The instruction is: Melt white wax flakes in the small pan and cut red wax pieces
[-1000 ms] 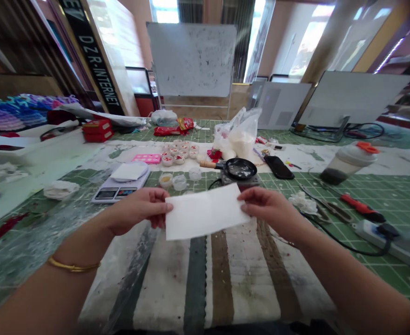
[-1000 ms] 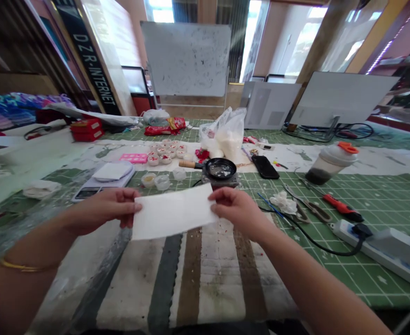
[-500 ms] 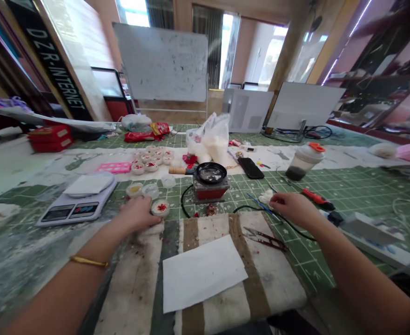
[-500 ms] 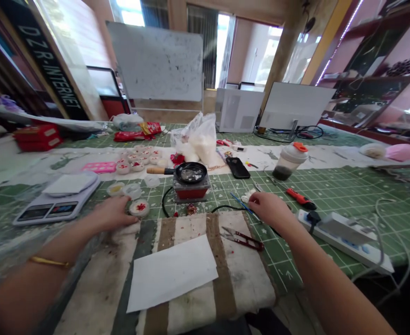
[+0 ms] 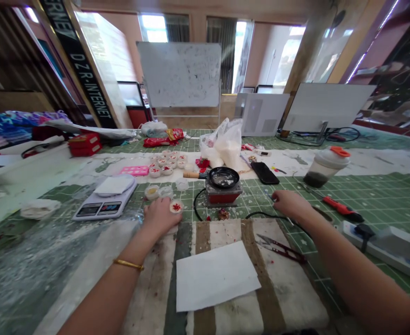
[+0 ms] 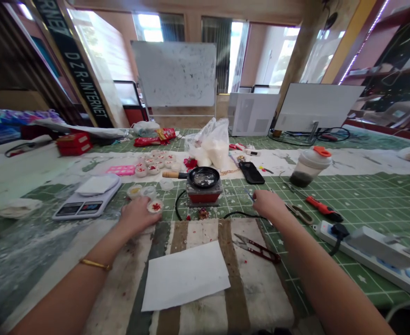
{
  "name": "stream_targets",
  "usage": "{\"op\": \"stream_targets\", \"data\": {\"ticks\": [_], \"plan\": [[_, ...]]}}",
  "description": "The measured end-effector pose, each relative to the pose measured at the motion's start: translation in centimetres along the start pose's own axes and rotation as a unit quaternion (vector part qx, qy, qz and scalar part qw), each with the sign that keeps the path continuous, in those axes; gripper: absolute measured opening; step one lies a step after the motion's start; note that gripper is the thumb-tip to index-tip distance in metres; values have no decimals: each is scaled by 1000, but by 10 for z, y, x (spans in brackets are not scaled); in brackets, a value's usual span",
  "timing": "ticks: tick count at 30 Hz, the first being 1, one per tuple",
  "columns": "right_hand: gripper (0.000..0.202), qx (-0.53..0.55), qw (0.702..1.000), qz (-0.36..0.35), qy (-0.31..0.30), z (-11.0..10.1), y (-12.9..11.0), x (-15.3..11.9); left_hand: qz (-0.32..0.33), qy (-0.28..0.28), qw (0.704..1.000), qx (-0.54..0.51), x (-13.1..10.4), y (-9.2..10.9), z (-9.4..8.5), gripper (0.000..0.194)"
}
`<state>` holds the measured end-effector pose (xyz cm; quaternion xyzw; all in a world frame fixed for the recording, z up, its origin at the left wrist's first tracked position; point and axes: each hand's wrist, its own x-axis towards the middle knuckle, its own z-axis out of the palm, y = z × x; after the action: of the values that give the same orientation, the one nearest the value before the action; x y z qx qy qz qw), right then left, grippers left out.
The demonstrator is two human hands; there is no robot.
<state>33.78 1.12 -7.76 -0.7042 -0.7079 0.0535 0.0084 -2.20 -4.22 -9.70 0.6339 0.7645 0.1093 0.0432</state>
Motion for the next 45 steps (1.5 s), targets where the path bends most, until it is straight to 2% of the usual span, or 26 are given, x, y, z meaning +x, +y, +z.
{"op": "stream_targets", "data": {"ticks": [3, 5, 6, 7, 9, 11, 13, 15, 17, 21, 27, 33, 37, 42, 45], "plan": [[28, 37, 997, -5, 66, -22, -1, -10, -15, 36, 999, -37, -7, 1, -11, 43], [23, 158, 979, -15, 126, -35, -6, -20, -36, 50, 996, -65, -15, 2, -20, 47], [21, 261, 953, -31, 153, -41, -11, -26, -46, 60, 993, -91, -21, 3, -24, 48], [18, 374, 910, -55, 171, -45, -17, -32, -52, 72, 988, -125, -28, 6, -28, 46], [14, 572, 793, -104, 181, -50, -32, -46, -41, 116, 957, -263, -44, 16, -33, 42], [11, 677, 703, -132, 177, -50, -50, -58, 0, 126, 925, -358, -59, 29, -32, 43], [9, 717, 654, -151, 185, -46, -69, -68, 35, 110, 922, -370, -69, 42, -24, 43], [9, 735, 628, -170, 194, -37, -84, -74, 71, 126, 932, -333, -73, 50, -13, 41], [9, 726, 632, -188, 196, -26, -94, -77, 113, 159, 937, -290, -73, 53, -1, 40], [8, 687, 664, -203, 213, -8, -100, -81, 172, 197, 934, -243, -73, 50, 13, 39], [11, 660, 696, -213, 186, 3, -104, -82, 193, 188, 932, -243, -78, 53, 16, 42], [12, 632, 717, -223, 193, 6, -104, -83, 195, 159, 931, -265, -81, 54, 16, 45], [15, 602, 741, -233, 184, 8, -105, -84, 195, 158, 930, -269, -84, 53, 16, 48], [17, 613, 737, -255, 125, 13, -110, -84, 199, 157, 925, -281, -85, 53, 18, 51], [16, 632, 723, -252, 120, 13, -110, -83, 196, 155, 926, -283, -85, 53, 17, 50]]}}
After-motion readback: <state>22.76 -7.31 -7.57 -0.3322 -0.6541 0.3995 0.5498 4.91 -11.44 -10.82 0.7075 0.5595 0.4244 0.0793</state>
